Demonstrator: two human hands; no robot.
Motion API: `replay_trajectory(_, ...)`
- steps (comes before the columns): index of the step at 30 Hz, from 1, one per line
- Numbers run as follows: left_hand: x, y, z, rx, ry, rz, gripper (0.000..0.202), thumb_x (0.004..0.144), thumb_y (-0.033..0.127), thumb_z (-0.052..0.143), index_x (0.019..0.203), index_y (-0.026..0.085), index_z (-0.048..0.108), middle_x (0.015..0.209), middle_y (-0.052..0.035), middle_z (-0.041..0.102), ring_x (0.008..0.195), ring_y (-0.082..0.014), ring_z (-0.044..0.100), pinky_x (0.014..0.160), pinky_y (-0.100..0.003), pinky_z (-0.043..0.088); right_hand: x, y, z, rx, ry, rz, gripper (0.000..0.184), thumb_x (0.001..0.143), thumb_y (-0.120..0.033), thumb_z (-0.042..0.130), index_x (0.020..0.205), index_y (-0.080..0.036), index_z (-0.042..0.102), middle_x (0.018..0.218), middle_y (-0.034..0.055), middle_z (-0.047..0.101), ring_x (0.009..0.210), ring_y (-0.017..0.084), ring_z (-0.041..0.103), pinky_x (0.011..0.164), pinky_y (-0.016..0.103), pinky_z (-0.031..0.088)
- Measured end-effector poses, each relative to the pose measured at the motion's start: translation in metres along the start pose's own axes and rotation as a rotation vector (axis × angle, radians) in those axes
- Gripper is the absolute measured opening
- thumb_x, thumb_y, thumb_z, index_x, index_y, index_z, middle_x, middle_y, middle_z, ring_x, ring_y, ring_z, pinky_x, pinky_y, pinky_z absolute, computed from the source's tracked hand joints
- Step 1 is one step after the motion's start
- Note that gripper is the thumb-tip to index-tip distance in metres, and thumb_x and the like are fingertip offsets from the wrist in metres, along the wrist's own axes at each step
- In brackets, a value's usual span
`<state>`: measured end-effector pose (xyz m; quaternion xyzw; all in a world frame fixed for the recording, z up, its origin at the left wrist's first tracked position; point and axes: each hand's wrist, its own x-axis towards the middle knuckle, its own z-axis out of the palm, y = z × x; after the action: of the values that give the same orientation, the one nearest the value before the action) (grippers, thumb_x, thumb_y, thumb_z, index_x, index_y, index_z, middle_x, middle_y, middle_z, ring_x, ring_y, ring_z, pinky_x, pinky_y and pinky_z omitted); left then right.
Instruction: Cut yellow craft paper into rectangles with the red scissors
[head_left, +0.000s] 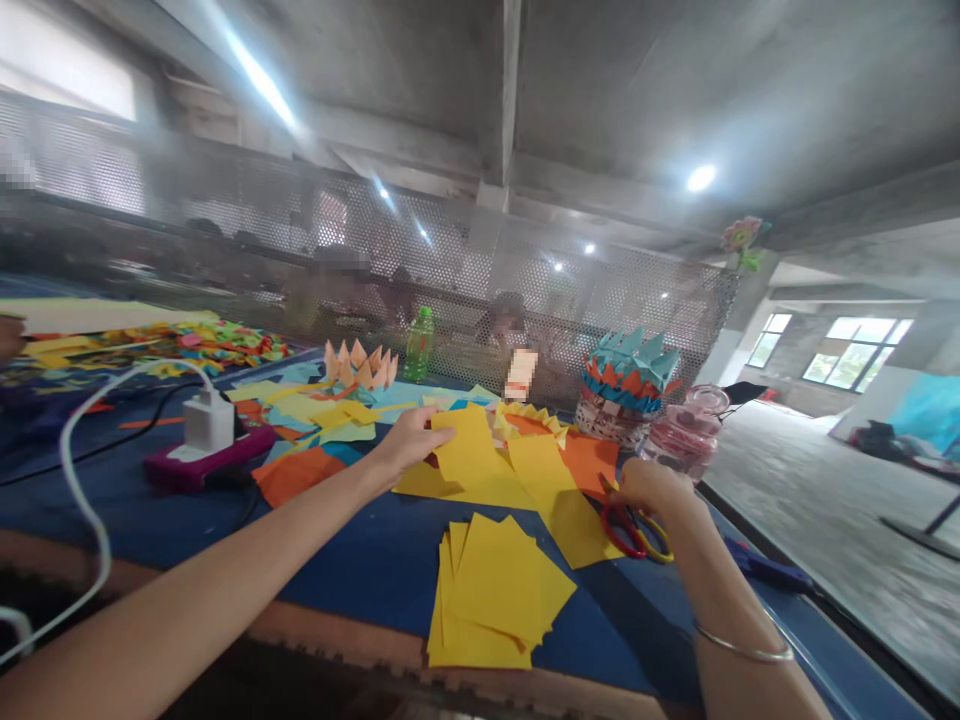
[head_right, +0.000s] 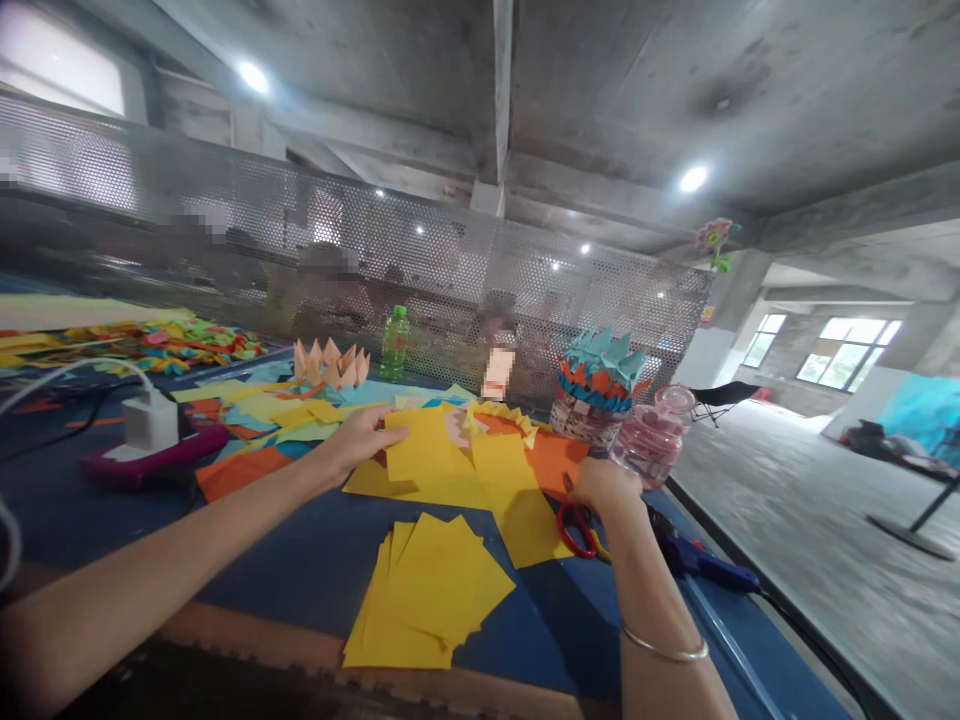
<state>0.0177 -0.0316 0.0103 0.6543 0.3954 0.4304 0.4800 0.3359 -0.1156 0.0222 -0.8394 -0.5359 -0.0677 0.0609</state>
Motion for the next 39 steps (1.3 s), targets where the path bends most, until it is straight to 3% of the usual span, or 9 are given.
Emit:
replay_trajectory(4,0.000,0.000,0.000,0.013,-0.003,-0.021,0.042,0.056,0.032,0.070,0.091,0.010,0.062,0.062,-0.0012,0.062,0.048,-0.0130,0.056,0.039,-0.021,0.044,0.003,-0.025,0.011,0.147,0.092,-0.112,0.029,0.080,-0.040,0.049,0.096,-0.021,0.066,0.101,0.0136,0.068,0.094,0.030,0.063,0.073,0.037,0.044)
replay_trajectory(8,-0.001,0.000,0.001,0.008,-0.045,-0.017,0.038,0.057,0.034,0.070,0.087,0.012,0.063,0.062,-0.0003,0.061,0.050,-0.0129,0.057,0.042,-0.022,0.045,0.014,-0.043,0.037,0.428,0.134,-0.257,0.041,0.082,-0.036,0.051,0.119,-0.018,0.052,0.114,0.0109,0.063,0.092,0.022,0.062,0.079,0.030,0.043)
replay_trajectory(11,-0.003,0.002,0.002,-0.005,-0.057,-0.051,0.034,0.057,0.032,0.071,0.084,0.012,0.062,0.063,-0.0002,0.061,0.050,-0.0125,0.056,0.042,-0.022,0.044,0.021,-0.045,0.051,0.542,0.104,-0.259,0.049,0.079,-0.030,0.055,0.125,-0.017,0.046,0.111,0.0106,0.064,0.082,0.019,0.063,0.076,0.029,0.044)
replay_trajectory(16,-0.005,0.004,0.004,-0.008,-0.066,-0.057,0.031,0.058,0.030,0.071,0.082,0.012,0.063,0.063,-0.0007,0.060,0.052,-0.0122,0.056,0.040,-0.021,0.043,0.025,-0.043,0.051,0.589,0.066,-0.276,0.048,0.071,-0.029,0.062,0.115,-0.014,0.053,0.085,0.0048,0.066,0.076,0.018,0.061,0.068,0.026,0.043)
replay_trajectory(19,-0.005,0.003,0.003,-0.010,-0.086,-0.044,0.031,0.059,0.031,0.070,0.083,0.012,0.063,0.063,-0.0013,0.061,0.052,-0.0124,0.055,0.040,-0.021,0.043,0.022,-0.041,0.043,0.591,0.008,-0.345,0.027,0.066,-0.034,0.064,0.083,-0.013,0.064,0.066,-0.0003,0.060,0.065,0.016,0.057,0.059,0.023,0.040)
replay_trajectory(22,-0.006,0.003,0.003,-0.021,-0.100,-0.041,0.033,0.058,0.031,0.071,0.084,0.012,0.064,0.061,-0.0006,0.059,0.050,-0.0117,0.053,0.040,-0.021,0.042,0.017,-0.036,0.034,0.672,-0.138,-0.376,0.024,0.059,-0.038,0.068,0.060,-0.014,0.060,0.053,-0.0038,0.056,0.056,0.014,0.053,0.051,0.021,0.037)
replay_trajectory(25,-0.006,0.004,0.003,-0.018,-0.099,-0.042,0.034,0.058,0.033,0.072,0.082,0.011,0.065,0.061,-0.0008,0.059,0.052,-0.0120,0.053,0.040,-0.022,0.043,0.012,-0.032,0.023,0.929,-0.192,-0.310,0.028,0.056,-0.041,0.070,0.061,-0.015,0.061,0.054,-0.0027,0.059,0.053,0.014,0.053,0.048,0.022,0.038)
replay_trajectory(31,-0.006,0.006,0.001,-0.121,-0.108,-0.099,0.040,0.054,0.038,0.076,0.082,0.012,0.065,0.068,-0.0017,0.062,0.056,-0.0111,0.054,0.043,-0.020,0.040,0.003,-0.041,0.003,1.506,0.276,-0.039,0.032,0.059,-0.042,0.072,0.070,-0.014,0.061,0.046,-0.0044,0.052,0.037,0.007,0.041,0.035,0.019,0.030)
replay_trajectory(39,0.001,0.002,-0.006,-0.396,-0.072,-0.166,0.033,0.046,0.026,0.083,0.074,0.013,0.068,0.081,-0.0053,0.069,0.074,-0.0122,0.059,0.062,-0.021,0.043,-0.019,-0.089,0.013,1.726,0.085,-0.089,0.037,0.053,-0.040,0.077,0.075,-0.014,0.061,0.058,-0.0004,0.061,0.044,0.010,0.054,0.037,0.019,0.039)
